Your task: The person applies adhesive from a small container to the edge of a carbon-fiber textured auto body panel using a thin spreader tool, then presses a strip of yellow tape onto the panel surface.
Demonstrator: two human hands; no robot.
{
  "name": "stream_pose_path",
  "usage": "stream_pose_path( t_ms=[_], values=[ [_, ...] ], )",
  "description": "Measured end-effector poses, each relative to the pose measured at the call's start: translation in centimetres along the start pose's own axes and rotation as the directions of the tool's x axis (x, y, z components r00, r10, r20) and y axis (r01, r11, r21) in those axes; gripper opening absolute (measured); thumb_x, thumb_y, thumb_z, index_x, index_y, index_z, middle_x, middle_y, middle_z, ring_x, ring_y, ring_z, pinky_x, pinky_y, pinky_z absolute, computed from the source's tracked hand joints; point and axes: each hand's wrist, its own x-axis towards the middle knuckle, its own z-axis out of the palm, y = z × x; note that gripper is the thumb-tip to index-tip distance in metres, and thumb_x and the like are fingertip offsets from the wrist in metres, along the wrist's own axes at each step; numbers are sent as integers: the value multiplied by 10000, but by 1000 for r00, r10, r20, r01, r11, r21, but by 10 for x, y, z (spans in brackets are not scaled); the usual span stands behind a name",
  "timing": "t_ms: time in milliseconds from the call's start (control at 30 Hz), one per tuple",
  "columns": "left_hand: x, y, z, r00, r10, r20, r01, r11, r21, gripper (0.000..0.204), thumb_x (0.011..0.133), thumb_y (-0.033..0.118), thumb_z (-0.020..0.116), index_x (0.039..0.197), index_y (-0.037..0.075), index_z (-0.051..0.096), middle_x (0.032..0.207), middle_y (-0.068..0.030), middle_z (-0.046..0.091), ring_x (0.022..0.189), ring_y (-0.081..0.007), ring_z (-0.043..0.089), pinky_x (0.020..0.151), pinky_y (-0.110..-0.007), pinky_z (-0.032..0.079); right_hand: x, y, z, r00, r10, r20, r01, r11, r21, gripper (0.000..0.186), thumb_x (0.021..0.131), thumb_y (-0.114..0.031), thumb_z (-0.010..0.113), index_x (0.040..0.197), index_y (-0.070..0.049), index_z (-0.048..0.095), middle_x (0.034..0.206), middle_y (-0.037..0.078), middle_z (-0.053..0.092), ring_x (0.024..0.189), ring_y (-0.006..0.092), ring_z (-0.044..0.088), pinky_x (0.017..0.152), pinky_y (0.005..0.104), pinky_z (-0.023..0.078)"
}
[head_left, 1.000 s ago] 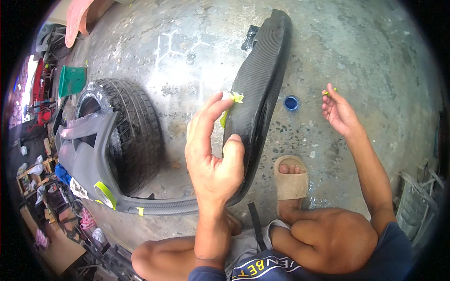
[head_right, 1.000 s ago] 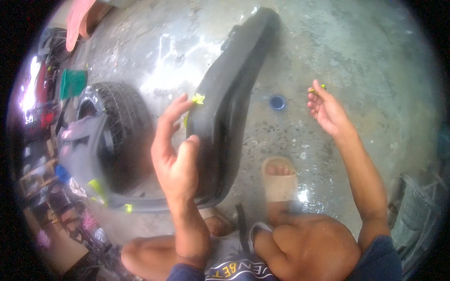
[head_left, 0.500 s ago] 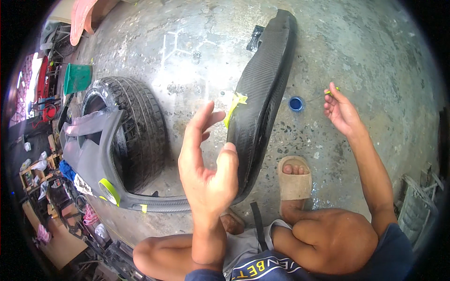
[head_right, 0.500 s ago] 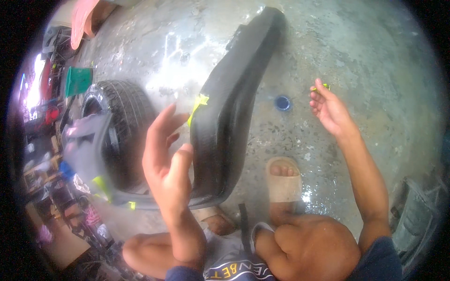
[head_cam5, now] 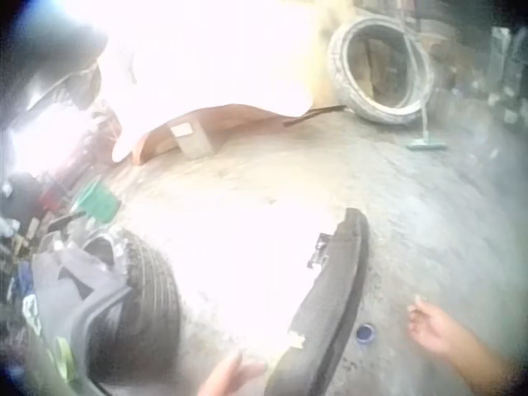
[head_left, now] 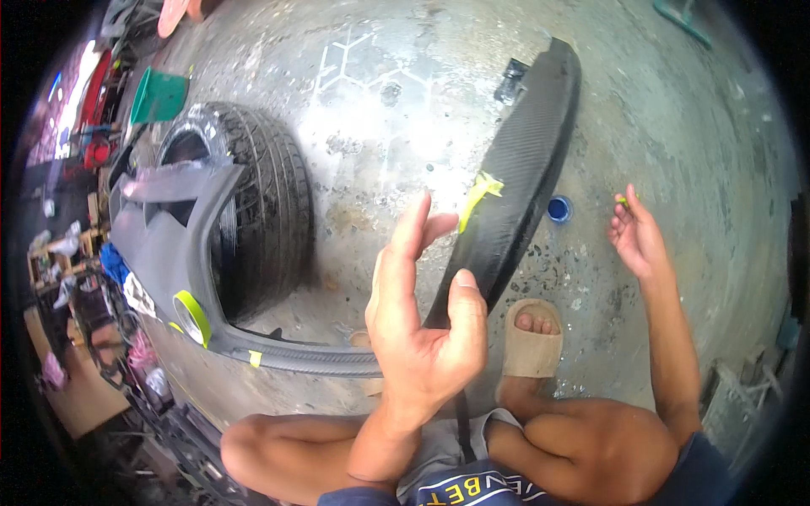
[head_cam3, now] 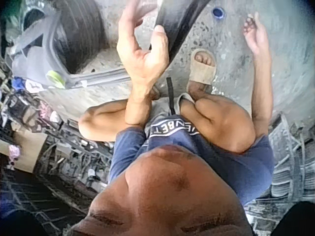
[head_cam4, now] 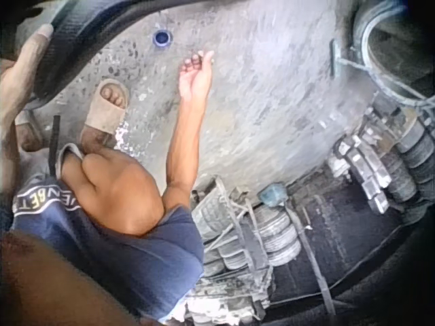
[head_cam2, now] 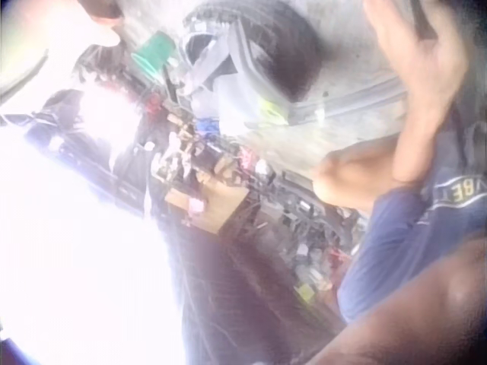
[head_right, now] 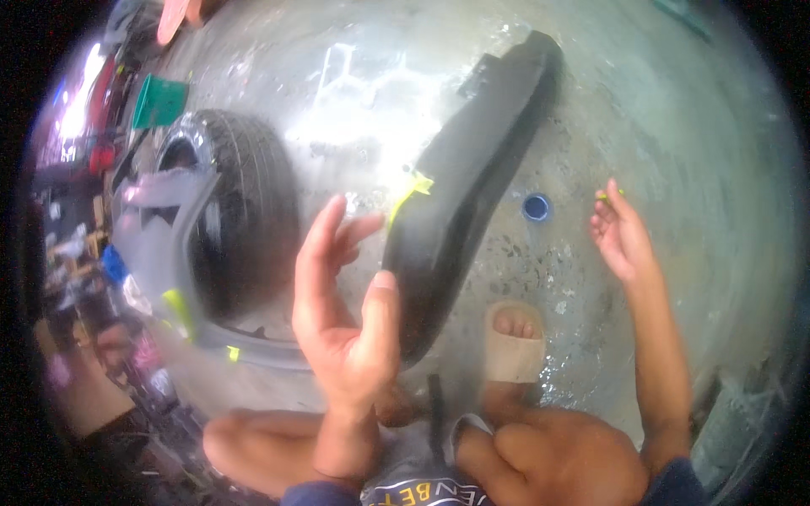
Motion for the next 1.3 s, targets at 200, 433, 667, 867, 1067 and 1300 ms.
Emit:
stream_pose_path(
  t_ms=[200, 433, 667, 867, 1067, 1300],
  values=[
    [-5, -2, 2, 1000, -20, 4, 20, 997, -72, 620, 804, -43, 591, 1411, -61, 469, 1118, -197, 695, 1106, -236, 643, 1064, -361, 407, -6, 1, -2, 999, 13, 39, -13, 1000, 13, 232, 975, -388, 670, 947, -158, 670, 750, -66, 650, 659, 77, 602, 602, 208, 482],
    [-12, -18, 13, 995, -8, -102, -6, 990, -138, 530, 814, -68, 630, 1329, -71, 508, 1079, -186, 713, 1070, -222, 667, 1024, -348, 449, -14, -4, 0, 999, -39, 16, 38, 998, 45, 232, 996, -377, 639, 976, -147, 659, 752, -66, 649, 651, 85, 599, 621, 233, 488],
    [-10, -22, 25, 975, 5, -222, -57, 972, -227, 422, 763, -94, 655, 1181, -57, 605, 1005, -141, 740, 895, -237, 688, 871, -327, 485, -39, -11, 14, 916, -402, 5, 398, 906, -146, 224, 1011, -316, 628, 1037, -96, 660, 925, 14, 676, 727, 125, 625, 672, 260, 512],
    [-13, -19, 25, 968, -208, -139, 139, 910, -391, 403, 870, -87, 605, 1261, -65, 507, 1067, -167, 708, 1048, -206, 654, 1011, -356, 456, -69, 14, 49, 645, -735, 211, 709, 472, -523, 163, 948, -113, 691, 1085, -27, 666, 1021, 76, 701, 851, 184, 679, 780, 309, 535],
    [-13, -22, 24, 962, -194, -193, 114, 926, -359, 403, 886, -65, 592, 1278, -62, 502, 1079, -170, 671, 1040, -214, 636, 1015, -353, 444, -57, 27, 49, 468, -717, 517, 743, 2, -670, 196, 832, -43, 775, 1013, -16, 707, 978, 142, 729, 901, 253, 698, 813, 321, 536],
    [-9, -24, 25, 974, -22, -224, -36, 967, -253, 455, 794, -73, 625, 1241, -71, 538, 1046, -168, 696, 966, -243, 659, 933, -366, 473, -60, 27, 42, 563, -753, 341, 693, 206, -691, 186, 859, -51, 770, 1030, -15, 703, 938, 88, 720, 878, 155, 664, 801, 290, 516]
  ],
)
